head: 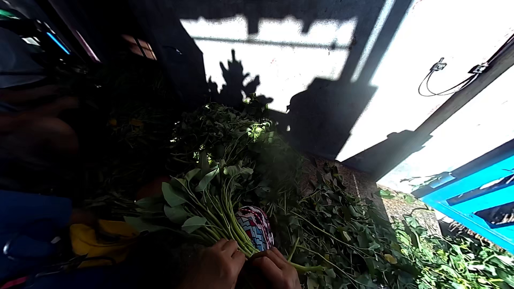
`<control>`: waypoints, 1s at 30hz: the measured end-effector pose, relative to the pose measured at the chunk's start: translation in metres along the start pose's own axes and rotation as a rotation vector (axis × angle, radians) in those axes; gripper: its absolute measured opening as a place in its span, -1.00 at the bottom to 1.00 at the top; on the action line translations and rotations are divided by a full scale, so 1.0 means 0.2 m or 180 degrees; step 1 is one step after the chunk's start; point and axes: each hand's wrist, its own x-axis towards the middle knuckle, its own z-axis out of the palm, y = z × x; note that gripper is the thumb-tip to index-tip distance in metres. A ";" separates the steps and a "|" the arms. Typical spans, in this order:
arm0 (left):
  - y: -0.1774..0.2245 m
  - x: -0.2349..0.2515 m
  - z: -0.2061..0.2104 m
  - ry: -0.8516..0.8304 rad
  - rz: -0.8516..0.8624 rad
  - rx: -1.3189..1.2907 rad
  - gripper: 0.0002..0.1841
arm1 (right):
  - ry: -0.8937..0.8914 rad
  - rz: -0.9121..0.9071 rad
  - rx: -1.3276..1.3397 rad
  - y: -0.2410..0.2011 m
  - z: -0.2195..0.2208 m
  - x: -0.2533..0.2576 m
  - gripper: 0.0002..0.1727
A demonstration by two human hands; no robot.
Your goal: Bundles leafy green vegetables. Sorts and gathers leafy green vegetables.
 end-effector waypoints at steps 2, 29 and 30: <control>0.03 0.00 -0.02 -0.0179 -0.0256 -0.0022 -0.78 | 0.0017 0.0006 0.0060 0.00 0.00 0.00 -0.86; 0.08 -0.08 0.31 0.1626 0.0173 -0.0111 -0.83 | 0.0024 0.0750 0.0623 0.04 -0.01 0.03 -0.80; 0.07 -0.08 0.32 0.1722 0.0300 0.0030 -0.84 | 0.0053 0.0774 0.0606 0.04 -0.01 0.03 -0.81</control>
